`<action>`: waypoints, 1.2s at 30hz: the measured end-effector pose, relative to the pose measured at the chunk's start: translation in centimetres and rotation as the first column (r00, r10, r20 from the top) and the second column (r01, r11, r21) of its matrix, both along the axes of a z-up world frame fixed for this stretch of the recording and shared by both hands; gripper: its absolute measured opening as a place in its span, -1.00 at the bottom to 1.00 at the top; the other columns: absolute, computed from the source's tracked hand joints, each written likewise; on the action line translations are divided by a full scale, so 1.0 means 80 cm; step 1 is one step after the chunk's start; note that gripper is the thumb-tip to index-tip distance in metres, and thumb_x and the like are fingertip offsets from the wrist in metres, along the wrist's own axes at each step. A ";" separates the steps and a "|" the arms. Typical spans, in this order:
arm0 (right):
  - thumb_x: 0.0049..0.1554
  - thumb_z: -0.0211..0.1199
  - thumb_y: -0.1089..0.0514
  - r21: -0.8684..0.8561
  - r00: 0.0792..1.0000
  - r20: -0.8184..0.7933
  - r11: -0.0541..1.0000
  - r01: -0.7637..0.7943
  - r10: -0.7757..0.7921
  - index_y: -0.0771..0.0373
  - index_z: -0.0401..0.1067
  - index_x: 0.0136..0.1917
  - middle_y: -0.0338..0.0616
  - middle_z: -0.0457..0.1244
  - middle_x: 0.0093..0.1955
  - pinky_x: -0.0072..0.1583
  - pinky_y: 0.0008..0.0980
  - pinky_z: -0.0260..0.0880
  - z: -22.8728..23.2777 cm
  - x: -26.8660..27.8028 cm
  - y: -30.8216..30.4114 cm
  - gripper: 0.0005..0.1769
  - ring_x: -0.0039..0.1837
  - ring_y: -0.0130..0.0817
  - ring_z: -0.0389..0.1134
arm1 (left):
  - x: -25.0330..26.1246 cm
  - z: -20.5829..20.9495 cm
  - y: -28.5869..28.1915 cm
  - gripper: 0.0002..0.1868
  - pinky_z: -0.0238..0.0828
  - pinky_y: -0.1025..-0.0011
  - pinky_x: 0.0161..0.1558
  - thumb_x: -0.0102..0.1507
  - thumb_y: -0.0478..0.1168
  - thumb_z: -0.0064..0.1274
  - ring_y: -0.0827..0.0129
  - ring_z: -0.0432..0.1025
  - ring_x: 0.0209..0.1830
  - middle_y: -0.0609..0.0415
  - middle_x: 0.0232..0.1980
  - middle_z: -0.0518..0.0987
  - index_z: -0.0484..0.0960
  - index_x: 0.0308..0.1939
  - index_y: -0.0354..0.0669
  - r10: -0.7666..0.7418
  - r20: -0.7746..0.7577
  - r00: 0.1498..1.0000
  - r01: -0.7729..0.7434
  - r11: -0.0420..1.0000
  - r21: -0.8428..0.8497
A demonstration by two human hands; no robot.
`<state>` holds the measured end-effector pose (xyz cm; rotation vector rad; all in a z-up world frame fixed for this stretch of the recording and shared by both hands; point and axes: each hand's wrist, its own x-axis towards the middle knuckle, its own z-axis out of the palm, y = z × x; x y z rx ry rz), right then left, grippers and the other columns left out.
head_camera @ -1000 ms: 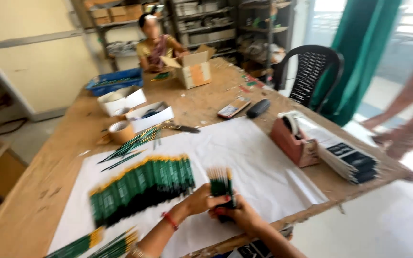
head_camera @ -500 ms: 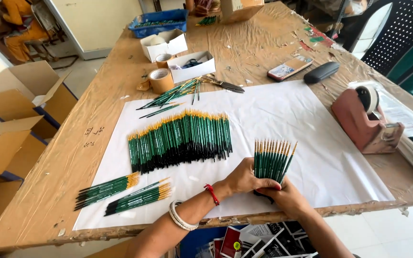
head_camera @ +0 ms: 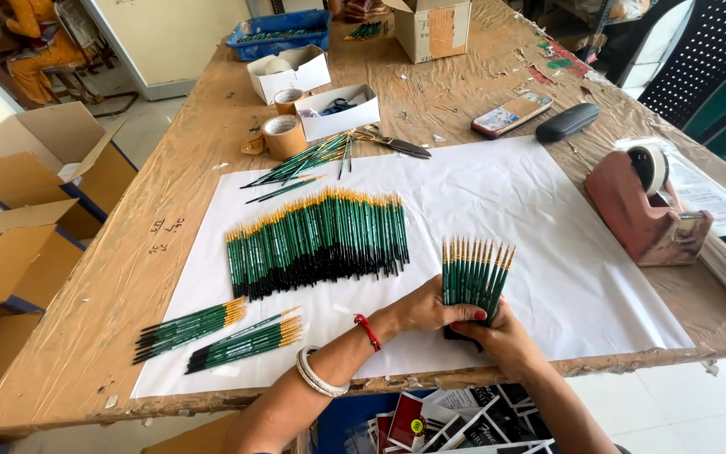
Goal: Sorting and bundling green-handled paintbrushes on a work table.
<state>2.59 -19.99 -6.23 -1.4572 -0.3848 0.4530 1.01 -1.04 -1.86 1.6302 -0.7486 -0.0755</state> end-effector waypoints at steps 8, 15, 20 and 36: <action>0.12 0.29 0.32 -0.070 0.997 -0.045 0.995 -0.072 0.069 0.35 0.56 0.05 -0.09 0.46 -0.04 0.06 -0.33 0.50 -0.014 0.009 -0.003 -0.79 0.01 -0.38 0.46 | -0.004 0.013 0.000 -0.62 0.42 0.39 0.33 0.35 -0.22 0.17 0.46 0.48 0.22 0.12 0.19 0.64 0.60 0.25 -0.18 -0.069 -0.028 0.997 0.068 0.998 -0.009; 0.12 0.31 0.28 -0.213 0.998 -0.023 0.976 -0.054 0.050 0.31 0.59 0.03 -0.14 0.47 -0.07 -0.01 -0.37 0.49 0.002 0.003 -0.003 -0.81 -0.04 -0.43 0.44 | -0.005 0.012 0.001 -0.62 0.48 0.38 0.25 0.32 -0.21 0.22 0.44 0.53 0.13 0.09 0.13 0.68 0.63 0.20 -0.19 -0.029 0.014 0.999 0.028 0.999 0.040; 0.11 0.33 0.29 -0.224 0.998 0.003 0.972 -0.063 0.065 0.32 0.61 -0.01 -0.14 0.46 -0.16 -0.19 -0.40 0.36 -0.007 0.006 -0.003 -0.84 -0.19 -0.47 0.36 | -0.005 0.010 0.001 -0.67 0.55 0.43 0.06 0.30 -0.18 0.26 0.49 0.56 -0.03 0.09 -0.02 0.71 0.68 0.12 -0.18 0.037 0.065 0.997 -0.043 0.994 0.098; 0.11 0.29 0.33 -0.110 1.000 -0.020 0.994 0.021 -0.023 0.30 0.48 0.12 -0.18 0.42 -0.04 0.07 -0.40 0.48 -0.020 0.007 -0.006 -0.73 0.01 -0.45 0.42 | 0.009 -0.015 0.005 -0.84 0.55 0.44 -0.08 0.32 -0.22 0.21 0.52 0.55 -0.18 0.08 -0.17 0.72 0.69 -0.06 -0.18 0.065 0.058 0.996 -0.074 0.980 0.184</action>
